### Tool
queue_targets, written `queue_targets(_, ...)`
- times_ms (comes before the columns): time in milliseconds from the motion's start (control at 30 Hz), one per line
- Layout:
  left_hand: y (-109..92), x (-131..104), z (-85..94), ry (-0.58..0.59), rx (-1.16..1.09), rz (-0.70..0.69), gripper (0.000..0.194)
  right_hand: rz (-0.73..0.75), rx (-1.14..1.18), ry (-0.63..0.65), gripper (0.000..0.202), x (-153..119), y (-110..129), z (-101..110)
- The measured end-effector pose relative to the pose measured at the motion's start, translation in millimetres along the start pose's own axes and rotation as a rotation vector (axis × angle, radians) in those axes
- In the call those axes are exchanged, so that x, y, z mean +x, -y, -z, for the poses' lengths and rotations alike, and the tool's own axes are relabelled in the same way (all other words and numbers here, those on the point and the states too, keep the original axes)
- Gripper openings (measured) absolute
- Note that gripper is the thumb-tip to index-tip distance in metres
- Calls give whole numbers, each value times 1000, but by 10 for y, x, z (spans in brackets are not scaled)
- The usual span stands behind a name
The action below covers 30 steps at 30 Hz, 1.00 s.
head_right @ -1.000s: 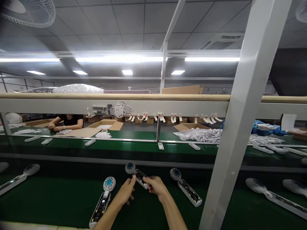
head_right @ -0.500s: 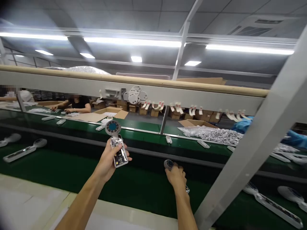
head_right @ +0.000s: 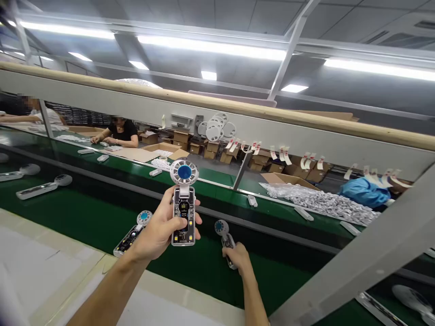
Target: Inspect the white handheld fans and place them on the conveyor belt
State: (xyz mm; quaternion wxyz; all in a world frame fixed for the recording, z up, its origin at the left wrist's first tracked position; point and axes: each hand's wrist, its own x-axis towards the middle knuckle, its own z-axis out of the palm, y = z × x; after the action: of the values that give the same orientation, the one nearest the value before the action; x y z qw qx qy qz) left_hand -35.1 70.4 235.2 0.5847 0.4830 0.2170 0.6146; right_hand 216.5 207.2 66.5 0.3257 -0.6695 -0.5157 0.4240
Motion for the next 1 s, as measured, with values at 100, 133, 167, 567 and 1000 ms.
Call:
queue_targets(100,-19,-8,-5,18,-10,-4,65,71,251,121,19,-122,242,-164)
queue_targets(133,-22,-7,-2,21,-14,-7,65,106,329,140,23,-174,332,-175)
queue_targets(167,-25,-5,2,21,-18,-11,64,138,395,152,28,-232,422,-165)
queue_targets(567,-41,-34,5,90,-67,2,68,511,626,-6,51,-1164,1122,102)
queue_targets(1000,-5,-45,-40,89,-92,44,72,669,610,132,76,-1567,1241,-80)
